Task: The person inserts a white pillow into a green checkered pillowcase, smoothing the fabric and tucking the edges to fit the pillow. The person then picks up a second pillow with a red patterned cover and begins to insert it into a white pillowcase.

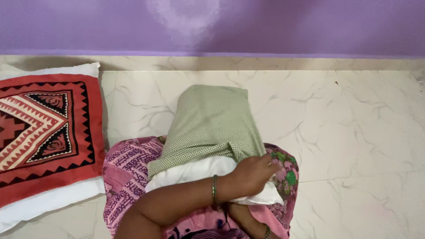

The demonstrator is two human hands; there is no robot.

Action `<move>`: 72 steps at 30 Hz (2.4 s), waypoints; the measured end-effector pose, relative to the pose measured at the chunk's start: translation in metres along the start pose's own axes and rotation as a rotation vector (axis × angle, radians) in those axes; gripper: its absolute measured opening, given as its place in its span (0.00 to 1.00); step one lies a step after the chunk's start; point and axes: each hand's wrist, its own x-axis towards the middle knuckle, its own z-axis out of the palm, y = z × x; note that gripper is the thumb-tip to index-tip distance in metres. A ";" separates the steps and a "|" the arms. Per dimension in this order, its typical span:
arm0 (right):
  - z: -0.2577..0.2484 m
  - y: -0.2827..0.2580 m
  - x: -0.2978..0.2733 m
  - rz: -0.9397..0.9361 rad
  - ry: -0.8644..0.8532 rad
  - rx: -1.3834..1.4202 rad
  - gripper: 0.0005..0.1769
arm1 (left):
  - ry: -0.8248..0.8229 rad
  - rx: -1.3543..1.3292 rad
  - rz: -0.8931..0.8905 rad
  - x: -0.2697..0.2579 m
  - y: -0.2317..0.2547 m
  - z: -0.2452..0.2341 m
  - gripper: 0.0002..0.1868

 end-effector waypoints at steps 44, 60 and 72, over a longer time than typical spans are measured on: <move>-0.100 -0.041 0.005 0.252 -0.341 -0.850 0.11 | 0.198 0.063 -0.767 -0.222 -0.050 -0.004 0.20; -0.183 -0.072 0.028 0.005 -0.903 0.076 0.28 | -0.025 -0.372 -0.774 -0.286 -0.027 -0.062 0.21; -0.127 0.044 0.209 0.369 0.172 -0.893 0.60 | 0.377 -0.268 -1.225 -0.140 -0.291 -0.015 0.49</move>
